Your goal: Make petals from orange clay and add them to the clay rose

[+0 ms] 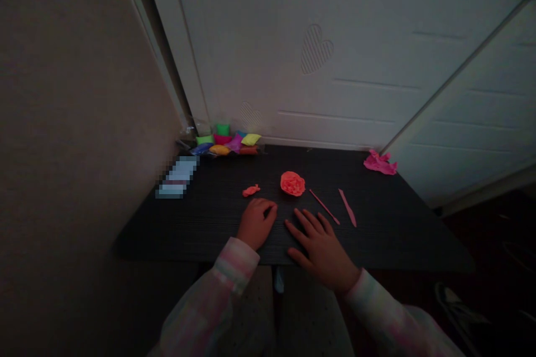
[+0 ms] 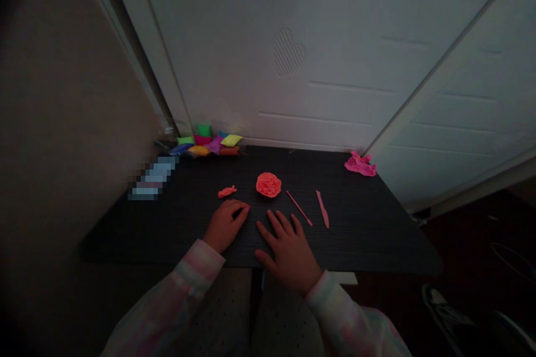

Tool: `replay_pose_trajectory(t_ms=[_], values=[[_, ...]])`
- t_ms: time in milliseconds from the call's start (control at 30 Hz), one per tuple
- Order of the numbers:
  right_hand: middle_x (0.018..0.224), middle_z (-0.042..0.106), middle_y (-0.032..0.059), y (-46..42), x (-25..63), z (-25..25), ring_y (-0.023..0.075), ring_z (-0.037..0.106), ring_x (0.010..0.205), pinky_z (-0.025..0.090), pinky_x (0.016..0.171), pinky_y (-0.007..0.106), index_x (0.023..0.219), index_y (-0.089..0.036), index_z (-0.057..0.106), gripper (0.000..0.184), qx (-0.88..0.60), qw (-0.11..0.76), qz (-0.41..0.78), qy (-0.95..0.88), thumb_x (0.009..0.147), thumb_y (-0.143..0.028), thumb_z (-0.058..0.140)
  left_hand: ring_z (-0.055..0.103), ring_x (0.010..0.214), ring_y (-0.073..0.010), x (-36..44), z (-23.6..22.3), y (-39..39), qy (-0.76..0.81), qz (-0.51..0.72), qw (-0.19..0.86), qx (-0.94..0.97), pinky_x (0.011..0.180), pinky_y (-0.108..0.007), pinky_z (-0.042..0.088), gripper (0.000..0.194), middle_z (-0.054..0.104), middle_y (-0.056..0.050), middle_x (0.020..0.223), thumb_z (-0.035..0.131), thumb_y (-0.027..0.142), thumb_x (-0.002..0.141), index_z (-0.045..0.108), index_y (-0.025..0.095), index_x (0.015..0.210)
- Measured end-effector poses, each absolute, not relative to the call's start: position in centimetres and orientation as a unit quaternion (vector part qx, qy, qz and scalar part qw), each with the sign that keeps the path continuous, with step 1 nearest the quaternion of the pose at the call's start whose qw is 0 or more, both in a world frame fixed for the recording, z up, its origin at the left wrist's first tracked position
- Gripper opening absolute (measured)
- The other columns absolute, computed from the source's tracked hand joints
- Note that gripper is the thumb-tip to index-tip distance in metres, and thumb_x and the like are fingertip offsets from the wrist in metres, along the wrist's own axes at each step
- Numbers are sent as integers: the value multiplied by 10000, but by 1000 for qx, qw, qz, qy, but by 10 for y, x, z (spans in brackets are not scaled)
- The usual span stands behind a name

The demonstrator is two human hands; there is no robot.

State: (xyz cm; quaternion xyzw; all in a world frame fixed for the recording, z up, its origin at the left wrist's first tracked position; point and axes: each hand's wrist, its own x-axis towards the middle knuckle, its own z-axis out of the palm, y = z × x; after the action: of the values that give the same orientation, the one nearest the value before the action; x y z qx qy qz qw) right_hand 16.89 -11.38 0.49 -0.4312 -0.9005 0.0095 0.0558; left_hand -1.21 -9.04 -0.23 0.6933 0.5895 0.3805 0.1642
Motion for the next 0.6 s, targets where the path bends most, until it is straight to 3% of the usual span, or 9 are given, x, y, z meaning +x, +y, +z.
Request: replay_pose_trajectory(t_ms=[200, 400, 600], values=[[1371, 349, 114, -113, 172, 5, 288, 292, 1255, 232, 976, 505, 1271, -264, 410, 467, -473, 56, -2, -879, 849, -457, 361, 577, 812, -171, -12, -2, -90, 592, 379, 165, 692, 775, -333, 465, 157, 657, -43, 797, 476, 181, 795, 629, 170, 764], [1391, 317, 95, -116, 173, 6, 268, 281, 1267, 230, 987, 496, 1297, -312, 352, 487, -413, 43, 26, -909, 845, -491, 350, 578, 801, -171, -12, -2, -90, 597, 378, 165, 689, 770, -334, 466, 161, 657, -42, 790, 473, 180, 795, 628, 173, 752], [1371, 344, 128, -117, 173, 4, 279, 291, 1260, 241, 984, 488, 1283, -265, 394, 487, -444, 55, 13, -894, 840, -469, 376, 578, 799, -168, -12, -1, -91, 594, 376, 164, 692, 765, -331, 468, 165, 657, -37, 783, 471, 184, 797, 628, 176, 748]])
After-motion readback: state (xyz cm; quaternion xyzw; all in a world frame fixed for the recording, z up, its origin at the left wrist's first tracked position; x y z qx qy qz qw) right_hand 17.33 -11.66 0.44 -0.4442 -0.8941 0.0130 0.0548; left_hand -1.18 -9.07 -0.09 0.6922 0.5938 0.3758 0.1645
